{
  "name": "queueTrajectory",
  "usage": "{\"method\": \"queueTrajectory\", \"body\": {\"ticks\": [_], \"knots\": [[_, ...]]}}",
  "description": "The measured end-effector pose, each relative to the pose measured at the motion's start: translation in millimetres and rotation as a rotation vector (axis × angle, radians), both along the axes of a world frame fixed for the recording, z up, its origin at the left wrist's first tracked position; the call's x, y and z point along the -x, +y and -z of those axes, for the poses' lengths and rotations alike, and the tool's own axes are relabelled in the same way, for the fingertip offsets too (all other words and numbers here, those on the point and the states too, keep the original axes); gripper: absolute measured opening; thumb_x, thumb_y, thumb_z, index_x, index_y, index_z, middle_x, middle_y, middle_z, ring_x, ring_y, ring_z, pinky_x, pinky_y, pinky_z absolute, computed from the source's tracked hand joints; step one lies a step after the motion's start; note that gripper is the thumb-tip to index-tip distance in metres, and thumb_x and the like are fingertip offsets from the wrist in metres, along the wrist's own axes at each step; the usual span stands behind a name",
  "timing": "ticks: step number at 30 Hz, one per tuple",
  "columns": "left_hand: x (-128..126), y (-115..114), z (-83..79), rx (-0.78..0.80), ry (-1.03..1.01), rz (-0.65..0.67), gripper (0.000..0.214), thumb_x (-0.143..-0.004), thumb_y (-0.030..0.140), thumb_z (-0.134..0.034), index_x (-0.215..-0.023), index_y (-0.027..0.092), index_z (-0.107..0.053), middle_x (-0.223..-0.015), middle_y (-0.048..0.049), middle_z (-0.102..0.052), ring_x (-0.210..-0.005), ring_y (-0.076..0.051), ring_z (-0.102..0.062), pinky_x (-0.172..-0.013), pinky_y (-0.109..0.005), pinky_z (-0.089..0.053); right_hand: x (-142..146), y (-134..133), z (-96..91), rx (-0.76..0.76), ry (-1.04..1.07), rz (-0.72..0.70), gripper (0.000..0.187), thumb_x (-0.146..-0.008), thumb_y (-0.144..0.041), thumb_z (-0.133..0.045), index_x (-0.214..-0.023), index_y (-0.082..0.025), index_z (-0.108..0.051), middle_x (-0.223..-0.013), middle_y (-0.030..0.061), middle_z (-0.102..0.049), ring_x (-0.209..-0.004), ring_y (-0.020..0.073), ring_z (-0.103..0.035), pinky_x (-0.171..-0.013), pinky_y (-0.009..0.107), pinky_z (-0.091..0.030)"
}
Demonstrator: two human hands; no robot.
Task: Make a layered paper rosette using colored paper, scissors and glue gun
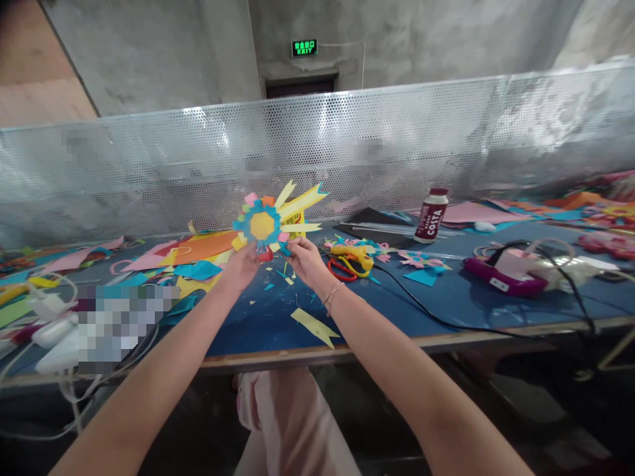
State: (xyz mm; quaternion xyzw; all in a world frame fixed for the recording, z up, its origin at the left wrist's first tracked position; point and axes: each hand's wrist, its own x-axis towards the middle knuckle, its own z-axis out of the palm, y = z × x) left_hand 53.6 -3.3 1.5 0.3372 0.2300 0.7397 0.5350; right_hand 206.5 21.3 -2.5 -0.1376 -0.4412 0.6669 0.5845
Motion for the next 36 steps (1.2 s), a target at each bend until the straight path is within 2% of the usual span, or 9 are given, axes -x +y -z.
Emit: {"method": "queueTrajectory", "body": {"ticks": [6,11,17,20,22,25,30,36], "knots": [[-2,-2,-2.2,-0.006,0.013,-0.008,0.025,-0.061,0.013,-0.076,-0.072,0.018,-0.053,-0.059,0.0061,-0.052,-0.056,-0.008,-0.054,-0.057,-0.023,-0.044,0,-1,-0.4,0.016,0.007,-0.020,0.027,-0.054,-0.022,-0.081,-0.061,-0.022,-0.055,-0.064,-0.0044,-0.059,-0.064,0.0093,-0.057,-0.069,0.025,-0.053],[-2,-1,-1.1,-0.004,0.018,-0.058,0.026,-0.060,0.013,-0.076,-0.073,0.017,-0.054,-0.058,0.0069,-0.052,-0.053,-0.007,-0.051,-0.057,-0.023,-0.045,-4,-1,-1.5,0.045,0.004,-0.058,0.028,-0.057,-0.013,-0.074,-0.077,-0.022,-0.057,-0.070,-0.0048,-0.062,-0.060,0.0085,-0.056,-0.056,0.021,-0.049],[-3,2,2.0,-0.027,0.032,-0.035,0.028,-0.058,0.012,-0.077,-0.067,0.017,-0.051,-0.051,0.0082,-0.046,-0.051,-0.007,-0.049,-0.055,-0.023,-0.045,-7,-7,-7.1,0.082,0.048,-0.170,0.031,-0.058,-0.009,-0.065,-0.084,-0.023,-0.057,-0.078,-0.0049,-0.065,-0.065,0.0097,-0.058,-0.058,0.023,-0.049],[-3,1,1.2,-0.038,0.031,-0.028,0.028,-0.059,0.012,-0.077,-0.067,0.018,-0.050,-0.054,0.0071,-0.049,-0.054,-0.008,-0.052,-0.057,-0.023,-0.046,-7,-9,-8.6,0.075,0.018,-0.196,0.035,-0.057,-0.006,-0.065,-0.085,-0.025,-0.058,-0.082,-0.0057,-0.065,-0.069,0.0106,-0.060,-0.068,0.028,-0.053],[-3,1,0.1,-0.031,0.033,-0.036,0.027,-0.061,0.012,-0.076,-0.069,0.018,-0.051,-0.057,0.0062,-0.051,-0.057,-0.009,-0.055,-0.058,-0.024,-0.046,-6,-10,-8.2,0.057,-0.006,-0.191,0.039,-0.056,-0.004,-0.067,-0.087,-0.026,-0.058,-0.089,-0.0063,-0.065,-0.073,0.0109,-0.061,-0.072,0.030,-0.053],[-3,-1,-1.0,-0.025,0.052,-0.041,0.026,-0.061,0.013,-0.075,-0.070,0.018,-0.052,-0.056,0.0067,-0.049,-0.055,-0.009,-0.054,-0.057,-0.024,-0.046,-4,-7,-5.8,0.026,-0.028,-0.147,0.043,-0.054,-0.002,-0.070,-0.088,-0.027,-0.059,-0.091,-0.0069,-0.065,-0.074,0.0099,-0.061,-0.069,0.025,-0.052],[-3,-2,-1.6,-0.022,0.067,-0.041,0.028,-0.059,0.013,-0.076,-0.067,0.019,-0.049,-0.052,0.0071,-0.044,-0.060,-0.012,-0.056,-0.059,-0.025,-0.046,-4,-1,-3.0,-0.002,-0.042,-0.088,0.036,-0.056,-0.005,-0.072,-0.084,-0.024,-0.061,-0.083,-0.0060,-0.065,-0.066,0.0071,-0.058,-0.061,0.020,-0.050],[-2,-1,-1.4,-0.014,0.082,-0.072,0.027,-0.058,0.013,-0.076,-0.067,0.018,-0.051,-0.051,0.0080,-0.045,-0.053,-0.009,-0.050,-0.058,-0.024,-0.046,-6,2,-4.5,-0.001,-0.054,-0.073,0.029,-0.056,-0.008,-0.073,-0.079,-0.022,-0.064,-0.077,-0.0033,-0.065,-0.072,0.0101,-0.060,-0.071,0.024,-0.052]]}}
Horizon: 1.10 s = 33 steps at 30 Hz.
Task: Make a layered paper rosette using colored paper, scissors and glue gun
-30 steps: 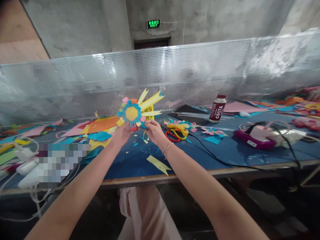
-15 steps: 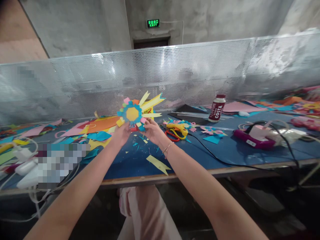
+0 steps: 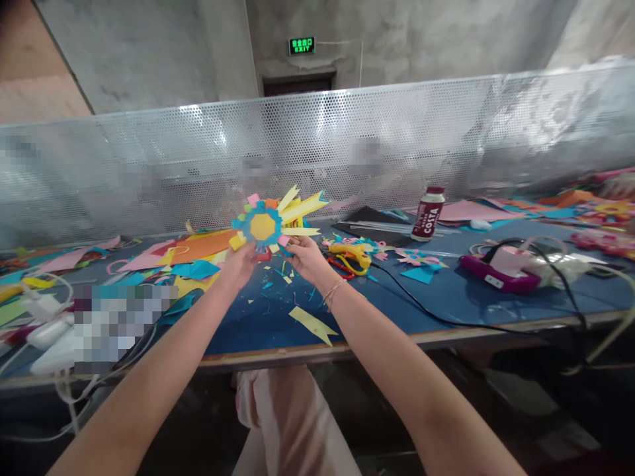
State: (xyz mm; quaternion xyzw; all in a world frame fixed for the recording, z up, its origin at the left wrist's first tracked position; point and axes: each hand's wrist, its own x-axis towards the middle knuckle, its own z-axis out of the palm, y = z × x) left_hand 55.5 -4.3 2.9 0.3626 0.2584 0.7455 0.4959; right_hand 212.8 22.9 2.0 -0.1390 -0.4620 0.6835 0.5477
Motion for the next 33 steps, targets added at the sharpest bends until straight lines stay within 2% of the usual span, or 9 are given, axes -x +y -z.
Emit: {"method": "queueTrajectory", "body": {"ticks": [4,12,17,22,26,30,33], "knots": [[-1,-1,0.7,-0.009,0.012,-0.015,0.027,-0.057,0.013,-0.077,-0.072,0.018,-0.054,-0.053,0.0072,-0.048,-0.059,-0.011,-0.056,-0.059,-0.024,-0.046,0,0,0.4,-0.004,-0.039,-0.001,0.031,-0.054,-0.007,-0.073,-0.081,-0.022,-0.064,-0.082,-0.0019,-0.067,-0.070,0.0096,-0.059,-0.063,0.021,-0.050],[-2,1,3.5,-0.018,0.046,-0.028,0.032,-0.055,0.014,-0.079,-0.081,0.017,-0.059,-0.073,0.0026,-0.063,-0.060,-0.010,-0.057,-0.058,-0.024,-0.046,-2,-3,-2.5,-0.024,-0.065,-0.021,0.021,-0.055,-0.004,-0.068,-0.070,-0.018,-0.060,-0.066,-0.0046,-0.056,-0.058,0.0059,-0.052,-0.054,0.017,-0.044],[-5,-4,0.2,-0.032,0.068,-0.059,0.033,-0.052,0.017,-0.080,-0.077,0.017,-0.058,-0.070,0.0037,-0.062,-0.058,-0.008,-0.056,-0.056,-0.022,-0.045,-5,-4,-2.2,-0.046,-0.017,-0.092,0.020,-0.054,-0.005,-0.061,-0.067,-0.018,-0.057,-0.069,-0.0041,-0.056,-0.061,0.0074,-0.052,-0.057,0.019,-0.044],[-10,-6,0.4,-0.052,0.065,-0.102,0.037,-0.052,0.017,-0.080,-0.083,0.017,-0.060,-0.077,0.0015,-0.064,-0.064,-0.010,-0.058,-0.060,-0.024,-0.048,-4,-4,-1.4,-0.074,-0.011,-0.108,0.016,-0.054,-0.008,-0.057,-0.065,-0.019,-0.056,-0.066,-0.0034,-0.053,-0.060,0.0083,-0.048,-0.057,0.021,-0.043],[-11,-3,3.7,-0.038,0.039,-0.136,0.037,-0.051,0.015,-0.080,-0.083,0.016,-0.060,-0.069,0.0041,-0.060,-0.057,-0.008,-0.054,-0.058,-0.023,-0.047,-2,-3,-1.1,-0.079,-0.006,-0.109,0.020,-0.053,-0.009,-0.053,-0.070,-0.020,-0.057,-0.073,-0.0016,-0.056,-0.067,0.0111,-0.052,-0.066,0.026,-0.048],[-13,-3,4.0,-0.035,0.015,-0.152,0.038,-0.052,0.018,-0.080,-0.084,0.017,-0.060,-0.072,0.0021,-0.063,-0.066,-0.011,-0.060,-0.066,-0.026,-0.050,0,-5,-0.4,-0.053,0.010,-0.091,0.027,-0.055,-0.011,-0.051,-0.078,-0.021,-0.059,-0.084,0.0000,-0.060,-0.077,0.0143,-0.055,-0.075,0.031,-0.051],[-15,-4,2.9,-0.043,0.005,-0.168,0.037,-0.052,0.017,-0.079,-0.083,0.017,-0.059,-0.072,0.0021,-0.063,-0.073,-0.013,-0.062,-0.072,-0.028,-0.051,0,-5,0.6,-0.047,0.007,-0.095,0.025,-0.057,-0.012,-0.051,-0.079,-0.022,-0.058,-0.083,-0.0002,-0.060,-0.078,0.0145,-0.056,-0.077,0.033,-0.052]]}}
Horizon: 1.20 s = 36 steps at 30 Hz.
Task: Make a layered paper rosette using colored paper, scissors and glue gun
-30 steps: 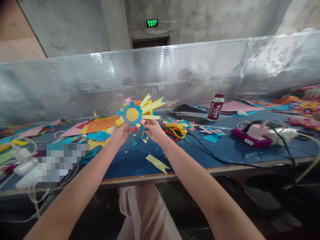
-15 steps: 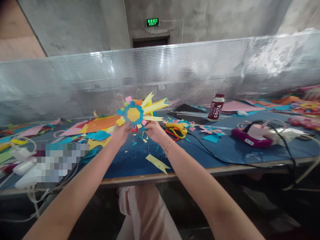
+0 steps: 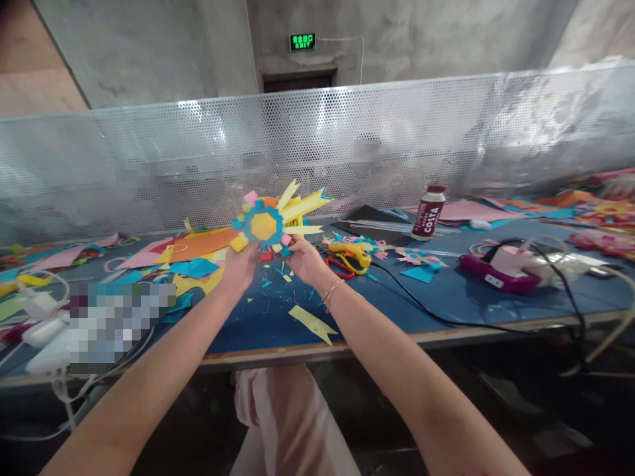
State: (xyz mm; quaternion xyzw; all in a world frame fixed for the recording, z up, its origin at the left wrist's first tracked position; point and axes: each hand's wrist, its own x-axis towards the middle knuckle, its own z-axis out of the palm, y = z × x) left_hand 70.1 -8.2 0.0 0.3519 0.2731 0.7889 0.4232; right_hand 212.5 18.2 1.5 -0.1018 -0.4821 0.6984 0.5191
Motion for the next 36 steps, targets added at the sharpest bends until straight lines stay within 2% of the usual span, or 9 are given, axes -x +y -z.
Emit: {"method": "queueTrajectory", "body": {"ticks": [6,11,14,19,26,30,33,34,36], "knots": [[0,0,-2.0,0.026,0.054,-0.069,0.041,-0.054,0.016,-0.076,-0.090,0.017,-0.058,-0.080,0.0005,-0.063,-0.066,-0.010,-0.058,-0.064,-0.026,-0.050,-2,3,0.3,-0.022,-0.052,0.010,0.015,-0.057,-0.010,-0.055,-0.069,-0.020,-0.055,-0.074,-0.0012,-0.056,-0.068,0.0120,-0.053,-0.077,0.033,-0.051],[7,4,-0.5,0.000,0.140,-0.125,0.045,-0.055,0.019,-0.077,-0.094,0.018,-0.055,-0.077,0.0014,-0.061,-0.065,-0.011,-0.059,-0.062,-0.024,-0.048,-4,0,-1.8,0.016,-0.069,0.001,0.012,-0.056,-0.015,-0.062,-0.065,-0.021,-0.056,-0.069,-0.0018,-0.056,-0.068,0.0132,-0.053,-0.073,0.032,-0.050],[7,4,-0.1,-0.002,0.147,-0.149,0.047,-0.054,0.020,-0.078,-0.093,0.019,-0.053,-0.074,0.0029,-0.060,-0.064,-0.010,-0.058,-0.061,-0.023,-0.047,-2,-2,-2.5,-0.020,-0.079,0.052,0.014,-0.059,-0.018,-0.069,-0.066,-0.022,-0.057,-0.070,-0.0021,-0.059,-0.072,0.0138,-0.055,-0.073,0.030,-0.048],[2,-1,-3.6,0.038,0.141,-0.099,0.048,-0.051,0.022,-0.080,-0.091,0.019,-0.053,-0.075,0.0022,-0.061,-0.063,-0.010,-0.058,-0.059,-0.024,-0.048,-1,1,0.1,-0.057,-0.077,0.105,0.018,-0.062,-0.026,-0.075,-0.070,-0.022,-0.060,-0.081,-0.0008,-0.065,-0.085,0.0151,-0.058,-0.078,0.029,-0.046],[1,-5,-5.7,0.056,0.119,-0.057,0.046,-0.050,0.020,-0.080,-0.088,0.018,-0.053,-0.075,0.0019,-0.061,-0.062,-0.010,-0.058,-0.056,-0.022,-0.048,-2,9,4.2,0.003,-0.085,0.118,0.023,-0.065,-0.035,-0.074,-0.064,-0.022,-0.055,-0.068,-0.0027,-0.057,-0.071,0.0119,-0.055,-0.067,0.025,-0.047],[4,-1,-2.5,0.057,0.094,-0.102,0.045,-0.051,0.018,-0.079,-0.088,0.018,-0.053,-0.075,0.0024,-0.061,-0.062,-0.010,-0.058,-0.056,-0.022,-0.047,-3,8,2.6,0.045,-0.145,0.122,0.019,-0.065,-0.033,-0.072,-0.065,-0.021,-0.058,-0.070,-0.0021,-0.059,-0.067,0.0115,-0.054,-0.058,0.023,-0.047],[4,-1,-3.1,0.061,0.055,-0.115,0.044,-0.050,0.016,-0.079,-0.086,0.018,-0.054,-0.074,0.0027,-0.062,-0.063,-0.011,-0.059,-0.057,-0.023,-0.046,-4,9,2.9,0.022,-0.161,0.100,0.012,-0.063,-0.025,-0.071,-0.066,-0.020,-0.060,-0.073,-0.0016,-0.061,-0.068,0.0110,-0.056,-0.058,0.023,-0.047],[3,-1,-4.2,0.067,0.037,-0.107,0.044,-0.050,0.015,-0.079,-0.086,0.018,-0.054,-0.074,0.0027,-0.063,-0.062,-0.011,-0.060,-0.057,-0.023,-0.046,-4,9,3.2,0.010,-0.157,0.090,0.012,-0.061,-0.021,-0.070,-0.069,-0.020,-0.062,-0.075,-0.0015,-0.062,-0.070,0.0110,-0.057,-0.061,0.024,-0.048],[3,-2,-6.7,0.075,-0.003,-0.087,0.042,-0.050,0.013,-0.078,-0.085,0.018,-0.056,-0.074,0.0026,-0.063,-0.062,-0.011,-0.060,-0.056,-0.022,-0.045,-4,10,3.7,-0.012,-0.141,0.079,0.024,-0.056,-0.015,-0.070,-0.079,-0.021,-0.064,-0.082,-0.0009,-0.064,-0.074,0.0116,-0.059,-0.067,0.025,-0.050]]}}
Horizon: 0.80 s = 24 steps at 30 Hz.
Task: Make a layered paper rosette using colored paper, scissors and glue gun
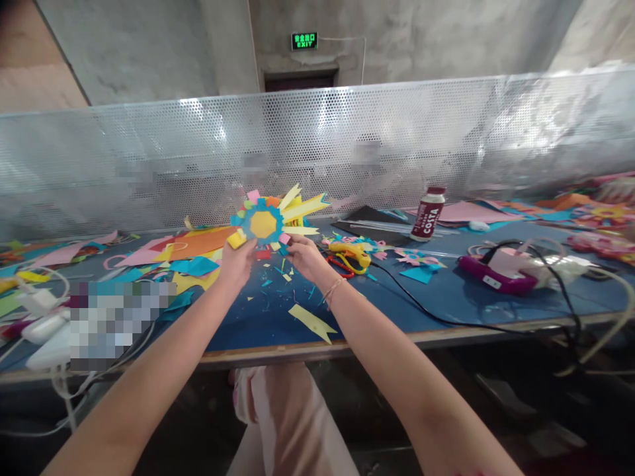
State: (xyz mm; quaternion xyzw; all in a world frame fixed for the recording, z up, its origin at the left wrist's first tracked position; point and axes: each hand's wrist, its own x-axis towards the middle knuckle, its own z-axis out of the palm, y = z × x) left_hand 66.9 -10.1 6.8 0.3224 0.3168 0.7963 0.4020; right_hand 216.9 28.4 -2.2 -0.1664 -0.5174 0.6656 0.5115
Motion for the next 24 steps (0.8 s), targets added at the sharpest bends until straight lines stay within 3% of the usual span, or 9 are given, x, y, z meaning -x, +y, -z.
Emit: {"method": "queueTrajectory", "body": {"ticks": [3,6,12,18,24], "knots": [[2,0,-2.8,0.007,-0.076,0.018,0.036,-0.053,0.010,-0.076,-0.082,0.018,-0.057,-0.068,0.0046,-0.062,-0.056,-0.009,-0.057,-0.054,-0.021,-0.044,1,0,0.2,-0.018,0.012,0.021,0.039,-0.055,-0.014,-0.073,-0.091,-0.024,-0.063,-0.095,0.0009,-0.066,-0.081,0.0127,-0.062,-0.075,0.028,-0.052],[6,1,-3.6,0.019,-0.157,0.036,0.029,-0.057,0.006,-0.074,-0.078,0.017,-0.057,-0.064,0.0057,-0.061,-0.050,-0.006,-0.053,-0.052,-0.019,-0.045,3,-2,1.5,-0.049,0.002,0.096,0.040,-0.057,-0.019,-0.078,-0.092,-0.024,-0.060,-0.101,0.0012,-0.065,-0.085,0.0125,-0.062,-0.080,0.030,-0.052],[6,1,-3.8,0.071,-0.248,0.057,0.019,-0.067,0.004,-0.070,-0.076,0.016,-0.058,-0.063,0.0044,-0.062,-0.054,-0.006,-0.057,-0.060,-0.018,-0.050,10,-3,7.6,-0.192,-0.098,0.292,0.040,-0.058,-0.025,-0.079,-0.089,-0.023,-0.055,-0.092,-0.0014,-0.062,-0.082,0.0112,-0.061,-0.077,0.028,-0.051],[1,4,0.2,0.058,-0.303,0.098,0.017,-0.072,0.003,-0.066,-0.080,0.017,-0.061,-0.075,0.0015,-0.068,-0.067,-0.008,-0.064,-0.065,-0.019,-0.052,13,0,6.4,-0.298,-0.146,0.462,0.036,-0.058,-0.025,-0.077,-0.086,-0.024,-0.053,-0.090,-0.0007,-0.061,-0.082,0.0143,-0.061,-0.070,0.029,-0.051],[-1,3,0.9,0.071,-0.248,0.099,0.018,-0.072,0.005,-0.069,-0.080,0.018,-0.061,-0.074,0.0034,-0.066,-0.063,-0.006,-0.062,-0.065,-0.019,-0.052,14,1,6.7,-0.291,-0.176,0.507,0.025,-0.064,-0.025,-0.073,-0.083,-0.024,-0.056,-0.078,-0.0020,-0.063,-0.073,0.0137,-0.061,-0.065,0.028,-0.050]]}}
